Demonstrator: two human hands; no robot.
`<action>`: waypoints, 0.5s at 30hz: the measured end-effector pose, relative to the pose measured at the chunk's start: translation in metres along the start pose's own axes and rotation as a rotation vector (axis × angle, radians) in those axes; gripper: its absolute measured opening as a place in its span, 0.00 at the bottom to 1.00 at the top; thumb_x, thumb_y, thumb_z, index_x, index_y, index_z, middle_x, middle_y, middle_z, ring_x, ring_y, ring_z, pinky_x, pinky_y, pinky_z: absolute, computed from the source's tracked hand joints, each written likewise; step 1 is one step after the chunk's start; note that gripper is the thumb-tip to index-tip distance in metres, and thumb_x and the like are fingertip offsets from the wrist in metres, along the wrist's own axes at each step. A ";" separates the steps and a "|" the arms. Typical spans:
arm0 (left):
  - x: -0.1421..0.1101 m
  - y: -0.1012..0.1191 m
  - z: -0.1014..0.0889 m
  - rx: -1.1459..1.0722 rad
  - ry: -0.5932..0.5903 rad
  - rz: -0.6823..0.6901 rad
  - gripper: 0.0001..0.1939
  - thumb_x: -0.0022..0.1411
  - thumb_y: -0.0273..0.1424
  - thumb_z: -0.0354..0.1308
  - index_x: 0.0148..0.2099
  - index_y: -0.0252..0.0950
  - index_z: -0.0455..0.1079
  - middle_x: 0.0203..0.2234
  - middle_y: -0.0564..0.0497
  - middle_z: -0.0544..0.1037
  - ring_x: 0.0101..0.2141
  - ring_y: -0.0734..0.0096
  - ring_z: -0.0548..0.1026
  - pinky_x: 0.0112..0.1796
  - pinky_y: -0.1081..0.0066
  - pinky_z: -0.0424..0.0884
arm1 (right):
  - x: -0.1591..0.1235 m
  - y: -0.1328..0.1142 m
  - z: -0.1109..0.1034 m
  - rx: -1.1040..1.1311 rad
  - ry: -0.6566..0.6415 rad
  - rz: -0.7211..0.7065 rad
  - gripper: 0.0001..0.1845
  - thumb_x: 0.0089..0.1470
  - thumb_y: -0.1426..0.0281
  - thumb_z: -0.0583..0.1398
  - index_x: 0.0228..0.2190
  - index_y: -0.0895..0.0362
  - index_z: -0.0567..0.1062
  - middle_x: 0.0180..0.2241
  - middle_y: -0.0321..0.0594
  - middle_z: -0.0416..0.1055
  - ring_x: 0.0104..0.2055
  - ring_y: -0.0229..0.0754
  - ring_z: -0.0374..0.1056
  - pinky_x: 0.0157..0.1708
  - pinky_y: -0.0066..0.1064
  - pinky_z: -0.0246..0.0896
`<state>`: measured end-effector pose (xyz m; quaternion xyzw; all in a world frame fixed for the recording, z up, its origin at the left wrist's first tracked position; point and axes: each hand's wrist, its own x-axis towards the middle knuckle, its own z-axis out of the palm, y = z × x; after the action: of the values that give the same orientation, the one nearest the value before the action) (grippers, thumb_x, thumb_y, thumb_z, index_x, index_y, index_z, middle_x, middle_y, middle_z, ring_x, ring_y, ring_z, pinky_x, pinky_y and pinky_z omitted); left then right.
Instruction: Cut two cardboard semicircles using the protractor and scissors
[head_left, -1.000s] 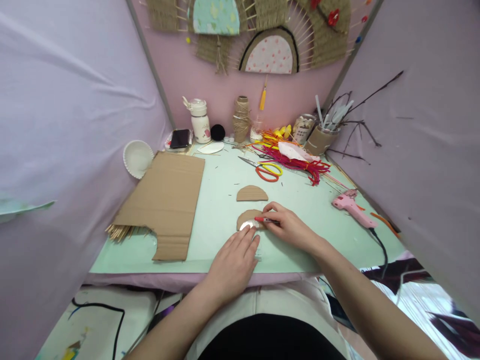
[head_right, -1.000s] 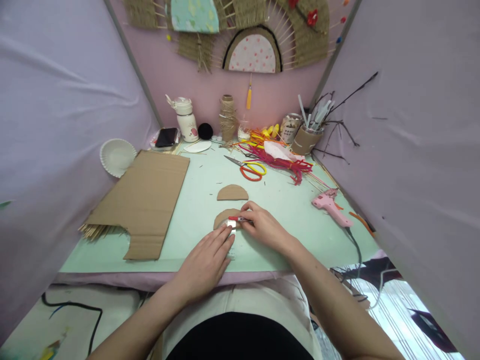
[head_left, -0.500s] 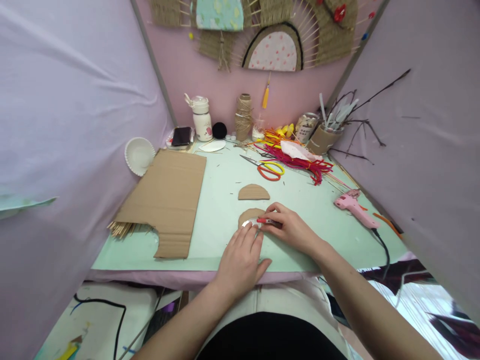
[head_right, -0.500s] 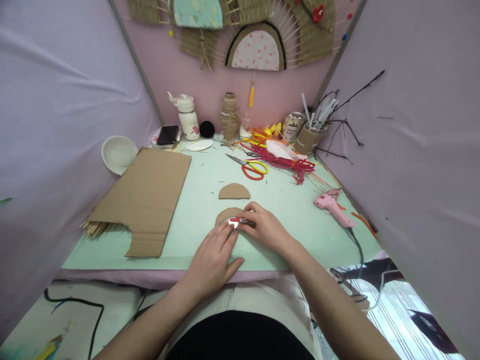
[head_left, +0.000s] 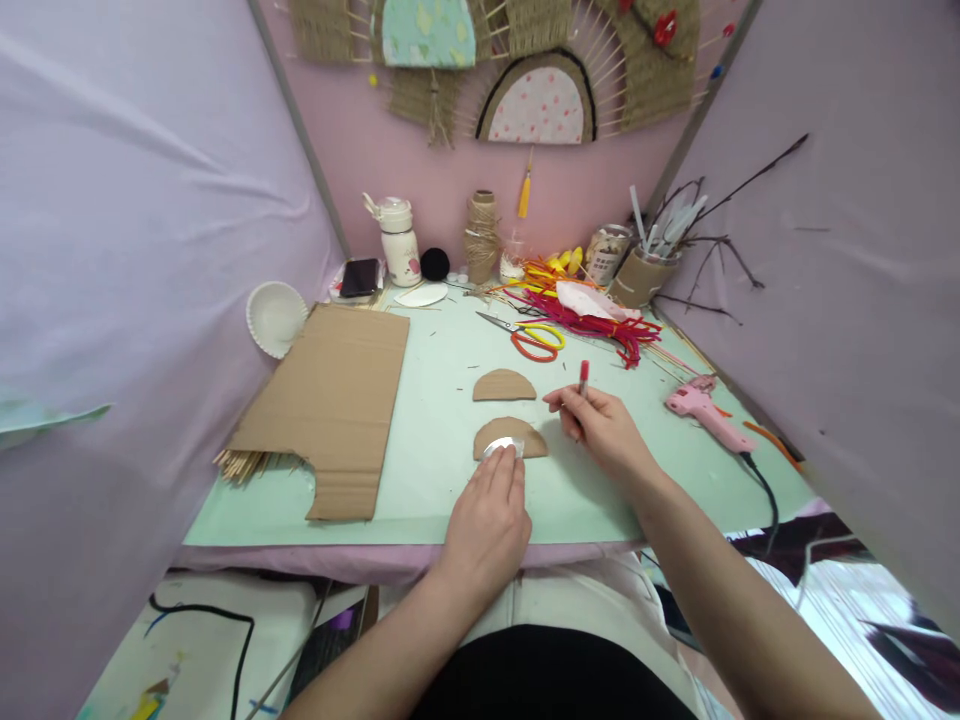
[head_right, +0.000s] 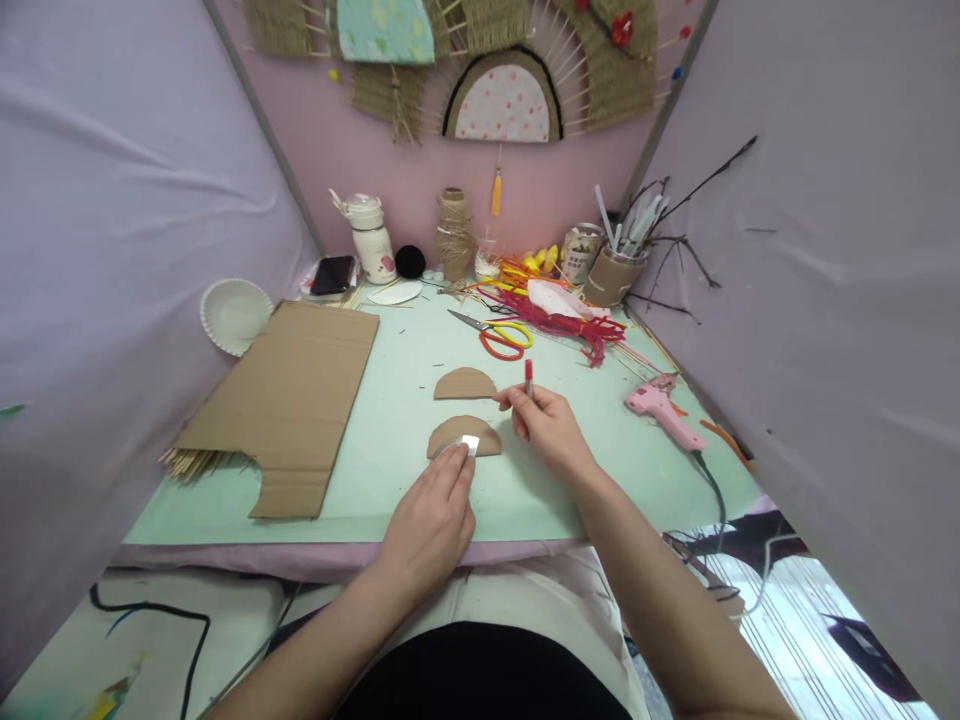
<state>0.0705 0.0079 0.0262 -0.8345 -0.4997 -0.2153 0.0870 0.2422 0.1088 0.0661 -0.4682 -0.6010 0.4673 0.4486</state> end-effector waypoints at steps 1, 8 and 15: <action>0.000 0.001 0.001 0.008 -0.011 -0.005 0.26 0.58 0.18 0.45 0.59 0.20 0.62 0.57 0.32 0.69 0.58 0.52 0.66 0.56 0.57 0.67 | 0.002 -0.001 0.000 0.066 0.018 0.021 0.21 0.58 0.52 0.54 0.31 0.55 0.74 0.24 0.35 0.67 0.19 0.34 0.57 0.21 0.28 0.55; 0.007 0.009 0.003 0.108 -0.084 -0.045 0.23 0.61 0.18 0.45 0.58 0.19 0.63 0.56 0.32 0.70 0.57 0.53 0.67 0.55 0.59 0.66 | 0.008 -0.007 0.011 0.468 0.006 0.163 0.24 0.55 0.49 0.56 0.21 0.54 0.70 0.17 0.32 0.58 0.19 0.35 0.55 0.21 0.28 0.57; 0.012 0.011 0.001 0.139 -0.140 -0.022 0.23 0.62 0.20 0.48 0.58 0.15 0.62 0.54 0.28 0.70 0.57 0.52 0.67 0.58 0.58 0.64 | 0.009 0.001 0.012 0.447 -0.042 0.191 0.27 0.54 0.44 0.56 0.21 0.54 0.70 0.11 0.25 0.47 0.14 0.32 0.43 0.16 0.27 0.47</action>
<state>0.0856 0.0125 0.0318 -0.8337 -0.5276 -0.1223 0.1075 0.2289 0.1157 0.0643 -0.4022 -0.4447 0.6386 0.4824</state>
